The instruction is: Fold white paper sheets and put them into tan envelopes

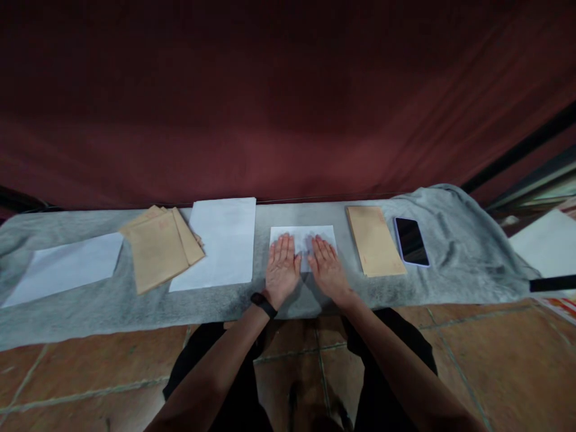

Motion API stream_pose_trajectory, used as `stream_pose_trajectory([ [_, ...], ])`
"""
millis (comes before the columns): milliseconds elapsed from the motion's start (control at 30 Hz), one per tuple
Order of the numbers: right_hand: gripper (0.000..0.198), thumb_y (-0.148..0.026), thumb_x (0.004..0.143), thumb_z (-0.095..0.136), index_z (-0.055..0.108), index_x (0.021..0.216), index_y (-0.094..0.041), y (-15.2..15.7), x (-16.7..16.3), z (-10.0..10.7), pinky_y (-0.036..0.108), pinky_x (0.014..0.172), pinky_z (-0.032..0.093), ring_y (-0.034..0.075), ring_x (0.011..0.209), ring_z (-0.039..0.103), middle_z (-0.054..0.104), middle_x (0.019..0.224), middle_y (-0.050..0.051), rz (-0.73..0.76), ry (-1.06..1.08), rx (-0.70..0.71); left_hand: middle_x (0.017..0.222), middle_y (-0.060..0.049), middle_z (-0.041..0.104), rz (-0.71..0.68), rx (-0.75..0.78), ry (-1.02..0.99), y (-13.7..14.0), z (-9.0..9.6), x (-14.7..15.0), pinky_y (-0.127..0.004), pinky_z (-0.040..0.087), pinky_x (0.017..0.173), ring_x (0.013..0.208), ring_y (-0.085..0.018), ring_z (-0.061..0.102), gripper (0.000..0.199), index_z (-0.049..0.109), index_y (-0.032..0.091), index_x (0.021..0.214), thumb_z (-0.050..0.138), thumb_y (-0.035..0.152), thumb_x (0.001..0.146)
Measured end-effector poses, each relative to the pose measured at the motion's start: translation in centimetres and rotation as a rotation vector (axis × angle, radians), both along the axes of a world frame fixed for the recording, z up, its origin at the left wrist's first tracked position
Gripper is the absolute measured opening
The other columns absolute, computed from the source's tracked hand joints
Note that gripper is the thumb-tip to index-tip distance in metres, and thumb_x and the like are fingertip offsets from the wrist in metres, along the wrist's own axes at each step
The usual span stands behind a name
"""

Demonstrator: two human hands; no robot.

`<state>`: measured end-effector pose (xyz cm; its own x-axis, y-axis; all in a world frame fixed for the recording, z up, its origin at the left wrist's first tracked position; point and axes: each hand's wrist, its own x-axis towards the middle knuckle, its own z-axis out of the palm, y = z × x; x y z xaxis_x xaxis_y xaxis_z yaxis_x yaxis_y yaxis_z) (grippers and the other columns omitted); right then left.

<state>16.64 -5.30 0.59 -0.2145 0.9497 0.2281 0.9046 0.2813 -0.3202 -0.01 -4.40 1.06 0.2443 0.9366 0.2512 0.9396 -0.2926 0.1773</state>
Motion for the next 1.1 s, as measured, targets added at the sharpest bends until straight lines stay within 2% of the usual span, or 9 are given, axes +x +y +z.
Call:
stream_pose_trajectory([
  [100,0.058,-0.040,0.107,0.024,0.029,0.158,-0.013,-1.1,-1.1,0.0,0.045,0.125,0.024,0.021,0.151,0.029,0.033,0.162,0.011,0.130,0.014,-0.044,0.164,-0.015,0.028,-0.108,-0.056,0.016,-1.3,0.1,1.0,-0.049,0.021,0.126,0.154,-0.024,0.018,0.059,0.026,0.008,0.157,0.030,0.023,0.100],
  [200,0.060,-0.044,0.106,0.028,0.029,0.157,-0.012,-1.6,-0.8,-0.4,0.045,0.126,0.021,0.022,0.151,0.028,0.033,0.162,0.012,0.122,0.003,-0.044,0.164,-0.015,0.028,-0.134,-0.084,0.025,-1.8,0.0,1.1,-0.049,0.020,0.126,0.154,-0.025,0.018,0.059,0.026,0.008,0.157,0.030,0.023,0.100],
  [467,0.062,-0.044,0.106,0.030,0.027,0.158,-0.009,-1.3,1.8,-0.9,0.048,0.124,0.022,0.026,0.151,0.028,0.029,0.163,0.015,0.002,-0.065,0.004,0.162,-0.017,0.030,0.019,-0.031,-0.014,-1.6,-0.5,-0.7,-0.051,0.027,0.123,0.152,-0.028,0.023,0.060,0.027,0.009,0.157,0.033,0.037,0.103],
  [633,0.063,-0.043,0.106,0.030,0.028,0.157,-0.007,-1.5,2.5,-1.0,0.051,0.122,0.024,0.029,0.150,0.030,0.030,0.162,0.017,-0.070,-0.085,0.013,0.160,-0.020,0.032,0.088,-0.016,-0.001,-1.6,-0.4,-2.0,-0.051,0.026,0.123,0.152,-0.030,0.025,0.061,0.033,0.003,0.153,0.033,0.037,0.103],
  [767,0.062,-0.041,0.106,0.030,0.028,0.157,-0.006,-1.4,2.6,-0.9,0.055,0.121,0.024,0.031,0.149,0.031,0.032,0.161,0.019,-0.134,-0.071,0.028,0.159,-0.022,0.035,0.149,0.014,-0.015,-1.0,0.0,-1.7,-0.054,0.023,0.124,0.151,-0.031,0.026,0.061,0.032,0.002,0.153,0.033,0.036,0.103],
  [833,0.060,-0.040,0.106,0.028,0.029,0.157,-0.007,-0.9,2.3,-0.6,0.055,0.121,0.024,0.030,0.150,0.031,0.033,0.160,0.019,-0.143,-0.051,0.028,0.160,-0.019,0.034,0.114,0.019,-0.025,-0.3,0.3,-0.8,-0.052,0.022,0.125,0.153,-0.028,0.023,0.059,0.031,0.005,0.155,0.031,0.035,0.103],
  [933,0.059,-0.040,0.107,0.021,0.030,0.157,-0.009,0.4,1.3,0.1,0.052,0.122,0.025,0.027,0.151,0.028,0.033,0.161,0.016,-0.102,-0.008,-0.008,0.162,-0.015,0.033,-0.022,-0.052,-0.023,1.1,0.4,1.1,-0.047,0.022,0.126,0.153,-0.024,0.021,0.057,0.031,0.007,0.155,0.029,0.031,0.103],
  [1100,0.060,-0.039,0.108,0.014,0.036,0.155,-0.010,2.8,-1.3,0.5,0.046,0.125,0.020,0.022,0.151,0.029,0.036,0.160,0.013,-0.042,0.053,-0.102,0.163,-0.013,0.031,-0.116,-0.156,0.006,3.3,0.1,3.2,-0.048,0.021,0.126,0.153,-0.025,0.022,0.056,0.034,0.008,0.154,0.029,0.023,0.101],
])
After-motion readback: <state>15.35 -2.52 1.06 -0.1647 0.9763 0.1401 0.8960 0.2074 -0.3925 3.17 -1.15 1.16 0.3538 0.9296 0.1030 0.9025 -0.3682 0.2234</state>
